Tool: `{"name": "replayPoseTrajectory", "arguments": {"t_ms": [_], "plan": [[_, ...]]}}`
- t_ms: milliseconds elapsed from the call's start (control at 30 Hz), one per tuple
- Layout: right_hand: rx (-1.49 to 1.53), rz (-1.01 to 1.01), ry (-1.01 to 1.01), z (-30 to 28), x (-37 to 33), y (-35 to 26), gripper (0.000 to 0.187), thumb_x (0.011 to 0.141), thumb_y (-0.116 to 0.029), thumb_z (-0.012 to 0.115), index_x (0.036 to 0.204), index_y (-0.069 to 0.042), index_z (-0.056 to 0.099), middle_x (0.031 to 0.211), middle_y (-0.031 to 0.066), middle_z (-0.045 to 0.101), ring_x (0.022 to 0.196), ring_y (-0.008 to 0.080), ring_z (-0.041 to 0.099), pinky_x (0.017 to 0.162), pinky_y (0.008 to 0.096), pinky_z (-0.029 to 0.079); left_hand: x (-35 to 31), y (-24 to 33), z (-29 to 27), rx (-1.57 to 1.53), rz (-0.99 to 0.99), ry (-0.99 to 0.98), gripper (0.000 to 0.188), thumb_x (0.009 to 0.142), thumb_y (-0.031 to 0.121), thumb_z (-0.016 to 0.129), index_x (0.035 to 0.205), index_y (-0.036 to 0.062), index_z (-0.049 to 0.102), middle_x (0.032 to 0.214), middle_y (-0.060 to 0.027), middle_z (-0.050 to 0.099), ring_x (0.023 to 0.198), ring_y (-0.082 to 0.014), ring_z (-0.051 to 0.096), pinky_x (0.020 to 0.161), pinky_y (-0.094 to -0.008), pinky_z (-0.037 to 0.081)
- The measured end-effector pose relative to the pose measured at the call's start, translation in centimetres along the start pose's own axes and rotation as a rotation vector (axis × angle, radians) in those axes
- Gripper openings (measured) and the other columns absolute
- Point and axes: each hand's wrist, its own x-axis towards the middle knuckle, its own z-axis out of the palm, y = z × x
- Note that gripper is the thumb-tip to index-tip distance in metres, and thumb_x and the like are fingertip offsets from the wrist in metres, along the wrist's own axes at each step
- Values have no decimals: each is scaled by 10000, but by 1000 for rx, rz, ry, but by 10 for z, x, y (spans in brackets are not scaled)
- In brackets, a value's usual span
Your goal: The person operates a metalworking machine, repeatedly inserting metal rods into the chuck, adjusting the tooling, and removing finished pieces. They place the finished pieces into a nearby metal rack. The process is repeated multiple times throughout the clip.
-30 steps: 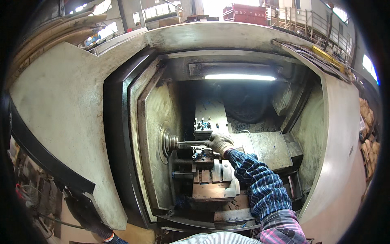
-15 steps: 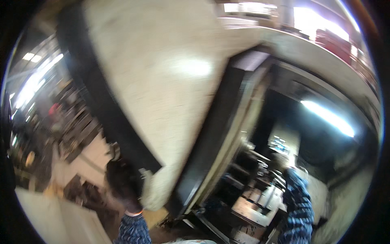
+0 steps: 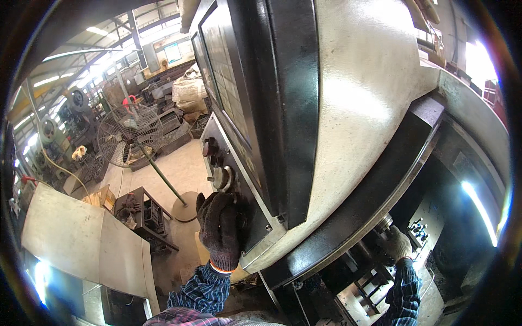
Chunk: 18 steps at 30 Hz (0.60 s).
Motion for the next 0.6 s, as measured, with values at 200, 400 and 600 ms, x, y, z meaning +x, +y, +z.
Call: {"name": "replayPoseTrajectory", "arguments": {"t_ms": [200,400,600], "plan": [[-14,-26,14,1,-7,17,593,725,-375,833,1212,-120,610,1033,215,719,998,410,687,811,506,550,5,6,-1,-113,-12,-62,245,981,151,600,1156,-10,661,1148,-189,697,1094,-361,650,1114,-558,396],[1,18,-144,-10,-4,-4,688,806,-378,812,1365,-85,535,1190,177,697,1089,354,672,935,461,541,-24,2,-14,3,287,-70,256,1018,193,506,1067,18,687,1099,-154,708,1106,-397,654,1094,-628,395],[21,386,58,-15,-5,-39,669,874,-592,694,1244,-46,578,1110,216,721,1055,366,706,904,492,548,-3,17,-20,26,424,-82,315,1039,200,571,1279,6,636,1297,-201,628,1174,-375,619,1123,-506,383]]}}
